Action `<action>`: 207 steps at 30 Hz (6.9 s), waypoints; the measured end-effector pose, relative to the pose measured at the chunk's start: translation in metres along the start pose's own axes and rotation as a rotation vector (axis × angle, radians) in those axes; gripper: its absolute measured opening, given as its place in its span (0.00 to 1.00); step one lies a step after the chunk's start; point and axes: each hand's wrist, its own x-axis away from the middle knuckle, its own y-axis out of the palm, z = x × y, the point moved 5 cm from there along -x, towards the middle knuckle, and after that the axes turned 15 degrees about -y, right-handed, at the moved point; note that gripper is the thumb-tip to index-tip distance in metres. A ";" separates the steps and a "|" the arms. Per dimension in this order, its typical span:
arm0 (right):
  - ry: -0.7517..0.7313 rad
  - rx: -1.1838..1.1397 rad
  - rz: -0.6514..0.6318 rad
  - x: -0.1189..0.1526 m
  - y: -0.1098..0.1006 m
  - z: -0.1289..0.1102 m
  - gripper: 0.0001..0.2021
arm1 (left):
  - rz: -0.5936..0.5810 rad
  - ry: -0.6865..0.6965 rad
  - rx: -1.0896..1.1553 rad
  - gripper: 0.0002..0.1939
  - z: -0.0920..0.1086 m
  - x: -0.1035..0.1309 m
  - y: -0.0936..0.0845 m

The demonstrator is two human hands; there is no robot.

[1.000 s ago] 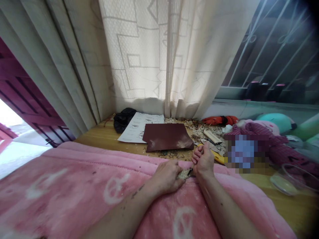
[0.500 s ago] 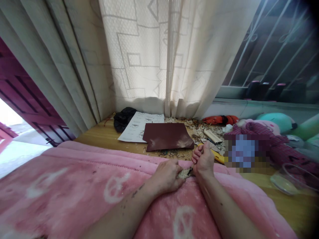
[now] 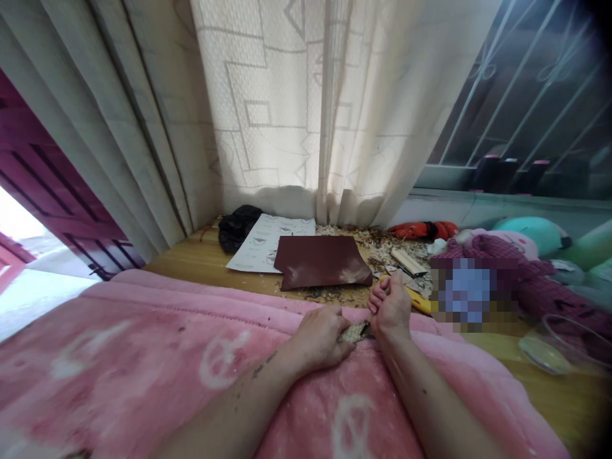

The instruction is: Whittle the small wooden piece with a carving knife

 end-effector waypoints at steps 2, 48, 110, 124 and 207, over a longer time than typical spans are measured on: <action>0.002 0.002 0.007 0.000 0.000 0.000 0.19 | 0.011 0.010 0.001 0.12 0.000 0.000 0.000; -0.047 -0.022 -0.055 0.005 0.002 0.000 0.21 | 0.014 0.026 -0.048 0.12 -0.001 -0.001 0.002; -0.016 -0.009 -0.409 0.010 0.021 0.010 0.21 | 0.010 0.074 -0.221 0.13 0.009 0.002 -0.001; -0.140 0.123 -0.094 0.003 0.003 0.009 0.21 | 0.005 0.065 -0.208 0.11 0.008 0.002 0.002; 0.075 0.101 0.057 -0.011 -0.006 0.017 0.18 | 0.008 0.061 -0.061 0.10 -0.005 0.002 -0.002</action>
